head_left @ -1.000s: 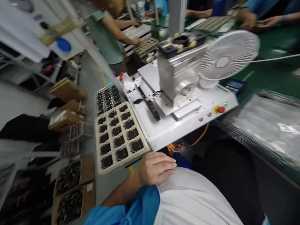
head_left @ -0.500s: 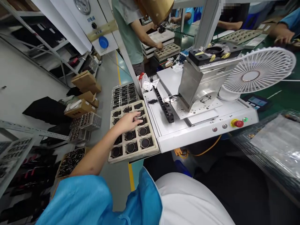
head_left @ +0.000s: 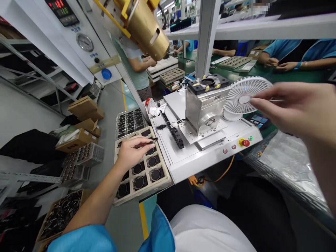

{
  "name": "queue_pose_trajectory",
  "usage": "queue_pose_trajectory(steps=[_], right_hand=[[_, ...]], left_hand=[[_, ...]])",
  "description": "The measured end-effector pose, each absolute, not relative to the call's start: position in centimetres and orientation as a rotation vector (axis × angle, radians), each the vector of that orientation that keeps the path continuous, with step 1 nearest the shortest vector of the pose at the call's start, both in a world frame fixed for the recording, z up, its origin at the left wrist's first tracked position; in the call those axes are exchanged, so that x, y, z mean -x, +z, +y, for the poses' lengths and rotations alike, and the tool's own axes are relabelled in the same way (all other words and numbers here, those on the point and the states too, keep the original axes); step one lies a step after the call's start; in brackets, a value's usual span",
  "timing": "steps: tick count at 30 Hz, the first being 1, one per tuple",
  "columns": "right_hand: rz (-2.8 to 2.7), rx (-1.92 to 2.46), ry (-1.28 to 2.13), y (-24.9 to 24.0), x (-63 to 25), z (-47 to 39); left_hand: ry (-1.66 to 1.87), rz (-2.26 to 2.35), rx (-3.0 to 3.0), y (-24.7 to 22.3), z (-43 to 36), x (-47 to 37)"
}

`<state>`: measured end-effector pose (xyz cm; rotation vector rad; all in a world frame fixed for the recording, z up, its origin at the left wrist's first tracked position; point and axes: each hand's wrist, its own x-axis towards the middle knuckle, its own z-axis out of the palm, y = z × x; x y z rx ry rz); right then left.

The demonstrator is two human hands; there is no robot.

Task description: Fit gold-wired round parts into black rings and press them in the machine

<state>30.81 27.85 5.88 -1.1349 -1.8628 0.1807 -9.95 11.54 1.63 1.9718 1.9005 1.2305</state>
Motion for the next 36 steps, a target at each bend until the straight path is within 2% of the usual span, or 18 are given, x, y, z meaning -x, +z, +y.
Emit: queue_pose_trajectory(steps=[5, 9, 13, 17, 22, 25, 28, 33, 36], right_hand=[[-2.186, 0.761, 0.198, 11.1, -23.8, 34.3], [-2.417, 0.679, 0.464, 12.5, -21.8, 38.5], [-2.288, 0.556, 0.668, 12.9, -21.8, 39.1], [-2.024, 0.522, 0.584, 12.1, -22.9, 36.7], [-1.806, 0.543, 0.606, 8.6, -26.3, 32.8], [-1.735, 0.665, 0.678, 5.3, -29.9, 30.5], [-1.662, 0.927, 0.852, 0.9, -33.8, 28.5], [-1.645, 1.611, 1.218, -6.7, -36.9, 26.6], [-1.746, 1.739, 1.314, -9.7, -36.3, 26.1]], left_hand=[[1.293, 1.76, -2.143, 2.7, 11.8, 8.5], [1.356, 1.631, -2.275, 4.3, 13.1, 7.9], [1.437, 1.563, -2.403, 6.8, 16.5, 6.1], [1.435, 1.52, -2.458, 9.4, 22.6, 2.4], [1.107, 1.524, -2.611, 12.6, 29.5, -2.3], [0.767, 1.6, -2.644, 13.8, 30.3, -3.3], [0.574, 1.528, -2.705, 13.7, 29.5, -3.1], [0.642, 1.45, -2.744, 11.7, 29.3, -1.8], [0.669, 1.435, -2.701, 11.3, 28.7, -1.1]])
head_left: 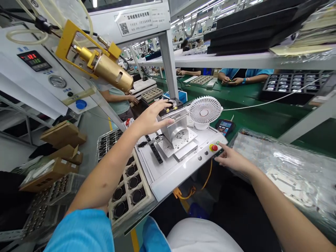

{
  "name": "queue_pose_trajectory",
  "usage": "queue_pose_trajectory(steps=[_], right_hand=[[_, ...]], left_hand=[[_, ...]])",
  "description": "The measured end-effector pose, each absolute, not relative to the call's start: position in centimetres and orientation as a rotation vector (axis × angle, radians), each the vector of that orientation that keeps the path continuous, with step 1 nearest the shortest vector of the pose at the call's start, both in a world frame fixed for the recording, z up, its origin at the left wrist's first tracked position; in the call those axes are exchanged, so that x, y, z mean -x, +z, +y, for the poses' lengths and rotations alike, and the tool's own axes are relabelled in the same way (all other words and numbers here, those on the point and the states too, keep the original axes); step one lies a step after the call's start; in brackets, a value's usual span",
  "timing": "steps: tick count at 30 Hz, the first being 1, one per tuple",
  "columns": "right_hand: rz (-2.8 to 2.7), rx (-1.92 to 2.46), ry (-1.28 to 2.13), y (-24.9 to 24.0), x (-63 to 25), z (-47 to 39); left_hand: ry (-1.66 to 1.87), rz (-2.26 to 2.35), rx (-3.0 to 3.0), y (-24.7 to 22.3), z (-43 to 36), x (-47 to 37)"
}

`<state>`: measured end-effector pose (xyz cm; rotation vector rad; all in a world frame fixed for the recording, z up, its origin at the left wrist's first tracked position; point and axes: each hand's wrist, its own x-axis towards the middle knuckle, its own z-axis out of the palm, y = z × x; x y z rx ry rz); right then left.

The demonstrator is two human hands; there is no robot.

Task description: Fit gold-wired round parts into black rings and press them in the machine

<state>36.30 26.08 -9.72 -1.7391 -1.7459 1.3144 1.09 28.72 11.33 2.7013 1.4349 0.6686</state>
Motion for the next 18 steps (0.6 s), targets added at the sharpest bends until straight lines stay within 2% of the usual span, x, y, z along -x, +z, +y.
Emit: queue_pose_trajectory(steps=[4, 8, 13, 18], right_hand=[[-1.869, 1.738, 1.215, -11.8, -35.3, 25.8], [-1.871, 1.767, 1.11, -12.6, -35.0, 25.9], [-1.729, 1.698, 1.228, -12.3, -35.4, 26.4], [-1.754, 1.484, 1.265, -11.4, -35.8, 22.7]], left_hand=[[0.711, 1.42, -2.747, 10.9, 23.8, 0.0], [0.707, 1.237, -2.778, 7.9, 16.1, 1.2], [0.787, 1.191, -2.288, 0.5, 9.5, 0.4], [0.874, 1.273, -1.508, -8.4, 8.4, -4.9]])
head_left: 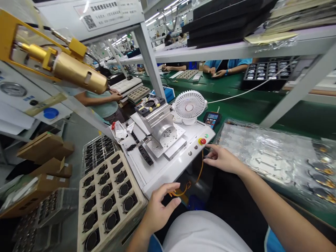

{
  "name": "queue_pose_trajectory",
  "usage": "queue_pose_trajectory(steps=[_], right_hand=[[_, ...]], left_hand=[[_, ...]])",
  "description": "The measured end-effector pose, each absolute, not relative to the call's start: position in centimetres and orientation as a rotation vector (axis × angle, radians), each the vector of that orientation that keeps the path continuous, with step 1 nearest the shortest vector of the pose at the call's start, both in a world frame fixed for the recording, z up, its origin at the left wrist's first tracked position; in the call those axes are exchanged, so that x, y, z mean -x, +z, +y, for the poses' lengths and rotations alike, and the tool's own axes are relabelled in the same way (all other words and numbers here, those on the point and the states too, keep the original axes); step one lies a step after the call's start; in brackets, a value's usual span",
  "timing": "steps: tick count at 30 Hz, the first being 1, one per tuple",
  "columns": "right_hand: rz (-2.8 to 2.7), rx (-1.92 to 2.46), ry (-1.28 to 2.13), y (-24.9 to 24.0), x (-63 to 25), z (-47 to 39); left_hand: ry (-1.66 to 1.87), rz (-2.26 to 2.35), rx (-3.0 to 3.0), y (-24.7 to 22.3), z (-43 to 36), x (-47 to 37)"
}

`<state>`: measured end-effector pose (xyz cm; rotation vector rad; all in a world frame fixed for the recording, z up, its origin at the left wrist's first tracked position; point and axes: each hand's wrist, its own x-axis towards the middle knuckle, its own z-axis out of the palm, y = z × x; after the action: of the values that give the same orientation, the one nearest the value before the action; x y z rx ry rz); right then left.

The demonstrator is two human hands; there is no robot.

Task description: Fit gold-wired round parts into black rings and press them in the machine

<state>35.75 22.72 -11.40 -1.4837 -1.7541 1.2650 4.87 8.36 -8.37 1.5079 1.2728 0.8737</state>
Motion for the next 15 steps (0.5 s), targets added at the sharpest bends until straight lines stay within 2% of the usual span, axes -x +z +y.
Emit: queue_pose_trajectory(steps=[4, 7, 12, 15], right_hand=[[-1.727, 0.973, 1.327, -12.4, -33.0, 16.6], [-1.688, 0.844, 1.195, -13.9, -30.4, 13.7], [-1.826, 0.889, 0.977, -14.0, -31.1, 13.6], [-1.978, 1.293, 0.81, -11.9, -37.2, 15.1]], left_hand=[[1.09, 0.996, -0.967, -13.7, 8.9, -8.9], [1.118, 0.847, -0.839, -15.4, 9.5, -10.7], [1.102, 0.867, -0.78, -15.6, 10.7, -11.9], [1.074, 0.989, -0.79, -15.5, 10.6, -11.4]])
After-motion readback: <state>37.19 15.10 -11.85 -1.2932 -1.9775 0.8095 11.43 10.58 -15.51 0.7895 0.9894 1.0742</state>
